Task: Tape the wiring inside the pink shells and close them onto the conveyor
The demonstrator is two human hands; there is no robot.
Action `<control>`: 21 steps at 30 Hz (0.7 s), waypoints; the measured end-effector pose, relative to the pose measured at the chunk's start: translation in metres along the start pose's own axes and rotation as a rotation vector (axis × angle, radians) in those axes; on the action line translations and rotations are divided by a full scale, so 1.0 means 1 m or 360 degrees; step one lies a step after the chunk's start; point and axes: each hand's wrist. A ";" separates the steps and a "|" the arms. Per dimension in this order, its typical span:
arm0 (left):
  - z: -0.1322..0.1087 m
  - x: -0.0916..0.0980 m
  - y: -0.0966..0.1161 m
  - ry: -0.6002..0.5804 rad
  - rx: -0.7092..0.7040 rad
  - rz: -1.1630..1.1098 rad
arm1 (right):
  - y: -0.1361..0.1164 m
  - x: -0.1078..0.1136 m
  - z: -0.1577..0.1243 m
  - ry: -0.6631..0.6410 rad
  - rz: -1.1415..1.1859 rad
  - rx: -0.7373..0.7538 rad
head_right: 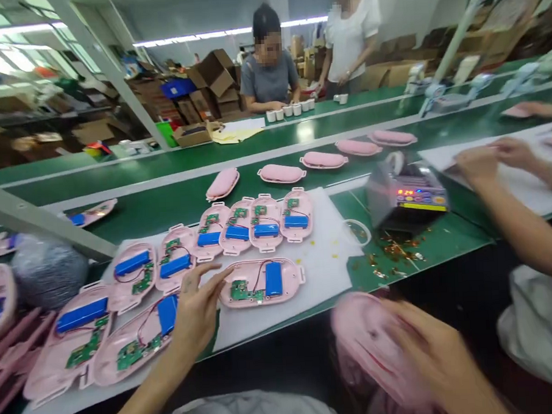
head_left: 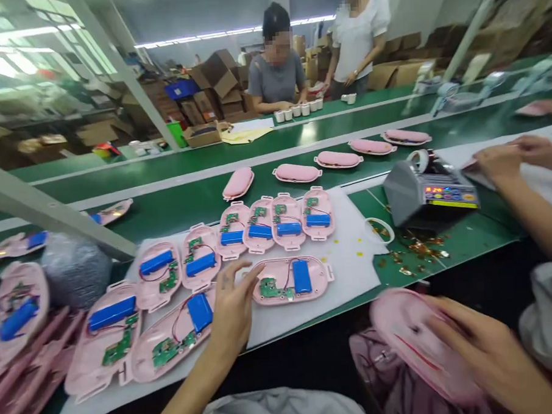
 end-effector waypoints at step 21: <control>0.006 0.009 0.003 0.0145 -0.0858 0.0645 | -0.145 -0.172 0.116 -0.0341 -0.1542 0.1451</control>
Point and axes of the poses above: each hand's wrist, its own z-axis towards the middle knuckle, its own x-axis out of the back of the hand, y = z × x, and after that the axes turned 13 degrees about z, right-handed
